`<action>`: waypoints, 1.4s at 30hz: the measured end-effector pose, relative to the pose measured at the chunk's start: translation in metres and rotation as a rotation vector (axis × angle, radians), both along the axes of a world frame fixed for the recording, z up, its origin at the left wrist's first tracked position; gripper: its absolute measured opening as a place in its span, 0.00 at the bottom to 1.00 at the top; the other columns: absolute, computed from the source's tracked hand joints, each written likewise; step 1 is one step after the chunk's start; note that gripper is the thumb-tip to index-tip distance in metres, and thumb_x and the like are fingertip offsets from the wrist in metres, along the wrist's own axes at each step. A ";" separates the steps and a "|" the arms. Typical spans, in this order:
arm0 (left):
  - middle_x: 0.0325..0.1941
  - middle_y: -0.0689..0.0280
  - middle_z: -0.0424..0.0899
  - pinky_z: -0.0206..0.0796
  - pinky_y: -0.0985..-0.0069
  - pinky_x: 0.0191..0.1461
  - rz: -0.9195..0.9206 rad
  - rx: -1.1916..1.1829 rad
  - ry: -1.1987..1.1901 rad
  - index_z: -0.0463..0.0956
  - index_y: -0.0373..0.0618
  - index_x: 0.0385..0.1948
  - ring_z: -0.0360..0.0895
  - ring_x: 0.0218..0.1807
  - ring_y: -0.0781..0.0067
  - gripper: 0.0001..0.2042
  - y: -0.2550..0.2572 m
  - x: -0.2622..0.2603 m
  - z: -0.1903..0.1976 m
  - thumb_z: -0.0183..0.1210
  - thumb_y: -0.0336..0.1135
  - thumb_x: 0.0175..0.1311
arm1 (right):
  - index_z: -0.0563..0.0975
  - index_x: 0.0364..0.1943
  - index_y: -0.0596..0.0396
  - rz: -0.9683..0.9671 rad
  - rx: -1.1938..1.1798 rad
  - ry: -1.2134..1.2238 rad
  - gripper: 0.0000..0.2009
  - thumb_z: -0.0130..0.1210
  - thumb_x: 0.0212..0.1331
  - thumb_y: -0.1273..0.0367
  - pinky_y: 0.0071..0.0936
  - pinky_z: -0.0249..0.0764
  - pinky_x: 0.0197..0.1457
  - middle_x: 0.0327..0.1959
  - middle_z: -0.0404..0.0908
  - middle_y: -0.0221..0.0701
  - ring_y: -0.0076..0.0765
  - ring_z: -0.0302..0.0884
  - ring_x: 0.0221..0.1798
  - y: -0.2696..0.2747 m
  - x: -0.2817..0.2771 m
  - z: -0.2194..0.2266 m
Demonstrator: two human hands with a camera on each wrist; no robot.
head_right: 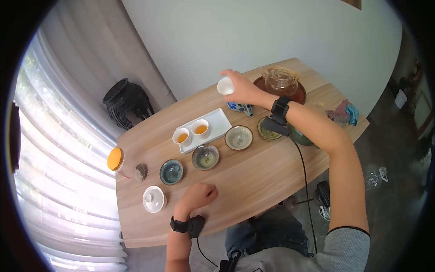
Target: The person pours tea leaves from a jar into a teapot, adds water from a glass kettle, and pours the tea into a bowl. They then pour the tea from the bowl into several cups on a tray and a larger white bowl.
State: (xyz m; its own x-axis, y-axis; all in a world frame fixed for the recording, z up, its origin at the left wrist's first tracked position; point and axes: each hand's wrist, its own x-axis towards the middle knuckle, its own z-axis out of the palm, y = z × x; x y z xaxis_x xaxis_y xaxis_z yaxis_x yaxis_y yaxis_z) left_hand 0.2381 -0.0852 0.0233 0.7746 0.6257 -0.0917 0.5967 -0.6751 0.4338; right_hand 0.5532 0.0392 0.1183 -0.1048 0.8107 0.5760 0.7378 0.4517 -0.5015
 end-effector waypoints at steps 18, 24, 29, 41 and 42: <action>0.25 0.50 0.78 0.68 0.56 0.36 -0.006 0.022 -0.030 0.76 0.39 0.21 0.76 0.31 0.46 0.12 -0.002 0.001 0.002 0.49 0.37 0.56 | 0.66 0.55 0.58 0.106 -0.514 -0.254 0.39 0.69 0.33 0.59 0.39 0.64 0.60 0.54 0.67 0.48 0.53 0.65 0.58 0.024 -0.056 -0.071; 0.25 0.51 0.78 0.67 0.56 0.35 -0.006 0.038 0.002 0.76 0.40 0.22 0.76 0.30 0.47 0.11 -0.001 -0.001 -0.005 0.49 0.37 0.57 | 0.67 0.56 0.57 0.175 -0.295 -0.358 0.43 0.69 0.31 0.51 0.44 0.54 0.66 0.61 0.58 0.49 0.57 0.50 0.66 0.020 -0.080 -0.058; 0.25 0.51 0.79 0.68 0.56 0.35 -0.002 0.024 0.013 0.77 0.40 0.23 0.76 0.31 0.47 0.12 0.001 0.000 -0.002 0.49 0.37 0.57 | 0.73 0.51 0.57 0.117 -0.306 -0.462 0.40 0.69 0.30 0.48 0.47 0.51 0.67 0.61 0.59 0.48 0.54 0.47 0.68 0.020 -0.096 -0.065; 0.26 0.50 0.79 0.68 0.56 0.38 -0.041 0.029 -0.019 0.77 0.39 0.20 0.76 0.31 0.46 0.12 0.001 0.001 -0.006 0.49 0.37 0.55 | 0.73 0.47 0.61 0.145 -0.520 -0.046 0.37 0.71 0.32 0.52 0.32 0.65 0.58 0.52 0.70 0.45 0.42 0.67 0.57 0.019 -0.065 0.009; 0.26 0.50 0.79 0.68 0.56 0.37 -0.027 0.021 -0.012 0.77 0.39 0.20 0.76 0.31 0.45 0.12 0.002 0.001 -0.006 0.50 0.37 0.55 | 0.71 0.49 0.62 0.160 -0.526 0.113 0.36 0.72 0.34 0.56 0.31 0.66 0.56 0.50 0.71 0.42 0.39 0.69 0.54 0.017 -0.053 0.015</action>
